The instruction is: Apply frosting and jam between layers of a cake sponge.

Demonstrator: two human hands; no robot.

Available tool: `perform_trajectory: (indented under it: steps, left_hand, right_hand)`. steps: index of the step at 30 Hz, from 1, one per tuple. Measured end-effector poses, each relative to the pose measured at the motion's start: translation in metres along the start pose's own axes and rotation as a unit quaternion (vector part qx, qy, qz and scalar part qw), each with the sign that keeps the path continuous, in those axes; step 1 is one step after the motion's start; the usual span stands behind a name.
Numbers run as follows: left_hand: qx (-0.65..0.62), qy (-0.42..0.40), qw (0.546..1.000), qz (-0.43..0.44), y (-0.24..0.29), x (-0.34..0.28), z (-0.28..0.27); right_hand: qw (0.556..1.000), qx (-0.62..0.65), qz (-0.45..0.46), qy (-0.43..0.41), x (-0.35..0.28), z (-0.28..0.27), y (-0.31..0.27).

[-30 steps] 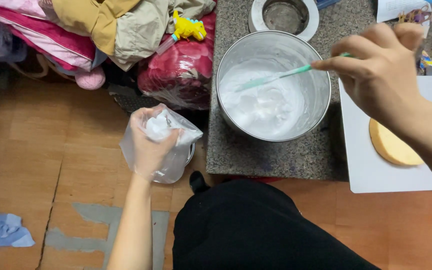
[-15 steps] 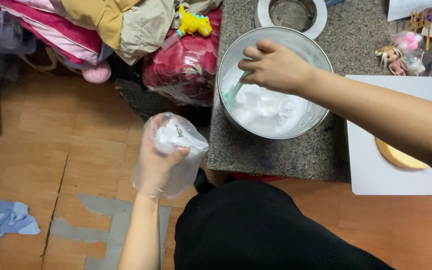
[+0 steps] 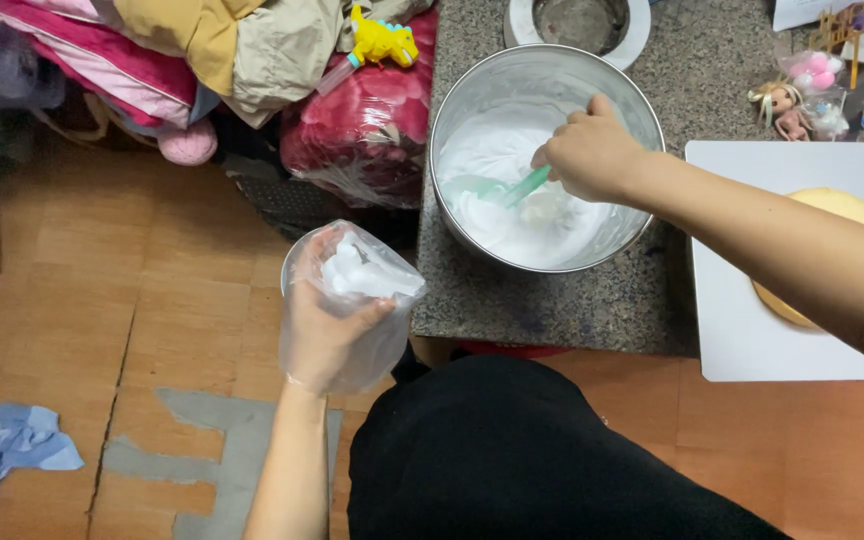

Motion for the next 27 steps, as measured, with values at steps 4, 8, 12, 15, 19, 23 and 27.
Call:
perform_trajectory:
  steps: [4,8,12,15,19,23,27]
  left_hand:
    - [0.02,0.011,0.999,0.04,0.004,0.003,0.01]
    - [0.052,-0.007,0.995,0.09,0.01,0.01,0.017]
    - [0.161,-0.028,0.977,0.135,0.021,0.015,0.027]
    - [0.185,-0.043,0.97,0.154,0.026,0.022,0.035]
    - [0.18,-0.043,0.965,0.184,0.019,0.032,0.045]
    - [0.179,-0.036,0.963,0.2,0.019,0.041,0.052]
    - [0.289,0.002,0.926,0.244,0.016,0.045,0.062]
  right_hand:
    - [0.95,0.23,0.105,-0.182,-0.013,-0.004,0.01]
    - [0.926,0.312,0.133,-0.165,-0.029,-0.006,0.032]
    - [0.908,0.355,0.196,-0.106,-0.062,-0.051,0.055]
    - [0.888,0.374,0.251,-0.094,-0.081,-0.096,0.048]
    - [0.913,0.368,0.169,0.04,-0.092,-0.135,0.02]
    - [0.96,0.189,0.125,0.165,-0.093,-0.172,-0.028]
    - [0.971,0.016,0.168,0.167,-0.084,-0.171,-0.064]
Point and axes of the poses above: each hand's wrist, its own x-axis towards the middle knuckle, its own z-axis out of the palm, y = z × x, the point moved 2 cm from there along x, towards the middle knuckle, and after that the axes turned 6 degrees about -x, right-handed, at the moved point
